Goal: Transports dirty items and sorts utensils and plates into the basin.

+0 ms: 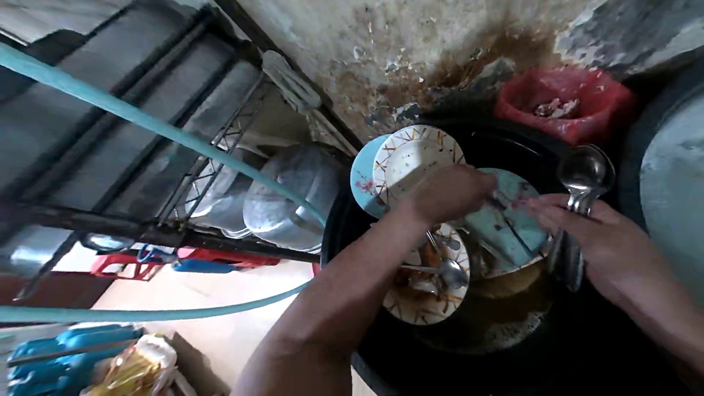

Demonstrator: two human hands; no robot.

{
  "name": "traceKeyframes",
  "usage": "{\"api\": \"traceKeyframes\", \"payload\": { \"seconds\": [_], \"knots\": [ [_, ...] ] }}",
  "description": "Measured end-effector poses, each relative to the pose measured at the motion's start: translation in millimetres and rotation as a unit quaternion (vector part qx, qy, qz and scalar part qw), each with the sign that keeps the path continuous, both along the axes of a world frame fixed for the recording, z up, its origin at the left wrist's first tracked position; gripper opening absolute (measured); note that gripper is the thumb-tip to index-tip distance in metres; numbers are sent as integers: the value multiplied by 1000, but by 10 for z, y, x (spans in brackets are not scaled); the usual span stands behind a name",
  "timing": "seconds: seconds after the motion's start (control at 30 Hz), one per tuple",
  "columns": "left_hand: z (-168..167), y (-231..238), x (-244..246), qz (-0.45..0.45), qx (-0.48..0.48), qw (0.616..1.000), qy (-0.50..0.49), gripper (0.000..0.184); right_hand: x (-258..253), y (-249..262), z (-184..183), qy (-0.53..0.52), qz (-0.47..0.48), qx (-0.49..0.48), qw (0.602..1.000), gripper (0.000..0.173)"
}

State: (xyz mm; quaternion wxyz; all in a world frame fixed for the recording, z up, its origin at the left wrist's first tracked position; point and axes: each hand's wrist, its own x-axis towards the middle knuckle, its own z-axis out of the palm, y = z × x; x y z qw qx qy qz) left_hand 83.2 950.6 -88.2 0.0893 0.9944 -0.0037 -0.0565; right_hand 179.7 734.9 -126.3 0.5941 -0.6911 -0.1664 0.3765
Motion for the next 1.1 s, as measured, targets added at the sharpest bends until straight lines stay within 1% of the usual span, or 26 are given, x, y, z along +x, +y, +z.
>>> {"api": "traceKeyframes", "payload": {
  "seconds": [0.07, 0.13, 0.2, 0.23, 0.3, 0.33, 0.37, 0.4, 0.47, 0.5, 0.57, 0.6, 0.63, 0.67, 0.7, 0.73, 0.77, 0.8, 0.87, 0.93, 1.0, 1.07, 1.1],
  "knots": [
    [204, -230, 16, -69, 22, 994, -86, 13, -2, -5, 29, -21, 5, -22, 1000, 24],
    [421, -368, 86, -74, -10, 992, -102, 13, -26, -1, 84, 12, 9, -36, 999, 25],
    [552, -361, 143, -12, -76, 992, -95, 16, -48, 22, 102, 60, 4, -29, 998, 24],
    [544, -305, 160, 29, -122, 988, -90, 17, -48, 30, 96, 76, 4, -28, 997, 24],
    [336, -115, 163, 110, -235, 964, -61, 26, -51, 41, 71, 80, 3, -32, 996, 28],
    [178, -15, 133, 150, -256, 954, -32, 35, -57, 40, 60, 78, 1, -36, 996, 29],
    [23, 71, 86, 187, -231, 955, 20, 43, -57, 37, 58, 82, 1, -39, 996, 30],
    [-135, 134, 35, 214, -165, 959, 85, 43, -48, 34, 59, 87, 0, -43, 995, 29],
    [-482, 166, -60, 253, -25, 946, 204, 39, -44, 27, 60, 98, -10, -42, 994, 24],
    [-623, 146, -104, 271, 14, 937, 221, 40, -46, 32, 71, 103, -16, -40, 994, 22],
    [-770, 110, -109, 299, 47, 922, 241, 40, -46, 58, 121, 120, -32, -35, 992, 23],
    [-791, 104, -94, 298, 49, 919, 253, 39, -37, 65, 127, 130, -33, -23, 991, 25],
    [-781, 105, -68, 288, 34, 920, 263, 36, -25, 68, 125, 144, -33, -8, 989, 24],
    [-752, 121, -37, 274, -1, 924, 266, 36, -15, 73, 117, 155, -34, 5, 987, 24],
    [-747, 168, -14, 243, -36, 937, 249, 37, -10, 81, 108, 159, -41, 9, 986, 25],
    [-690, 189, 7, 202, -67, 954, 212, 35, -5, 84, 90, 155, -47, 13, 987, 26],
    [-556, 162, 24, 155, -96, 970, 161, 30, -2, 77, 70, 144, -50, 17, 988, 28],
    [-404, 112, 41, 105, -100, 983, 109, 25, 1, 72, 52, 129, -50, 17, 990, 27],
    [-45, -54, 87, 45, -89, 995, 24, 19, 0, 71, 41, 104, -44, 3, 994, 26],
    [313, -240, 132, 38, -83, 996, -20, 18, -30, 46, 80, 99, -18, -31, 994, 28],
    [455, -311, 141, 66, -120, 989, -56, 19, -69, 0, 109, 97, 22, -62, 993, 31],
    [330, -270, 80, 110, -166, 977, -68, 22, -86, 2, 106, 99, 26, -80, 992, 30],
    [225, -247, 6, 125, -173, 976, -33, 31, -86, 10, 96, 99, 22, -84, 991, 29]
  ]
}}
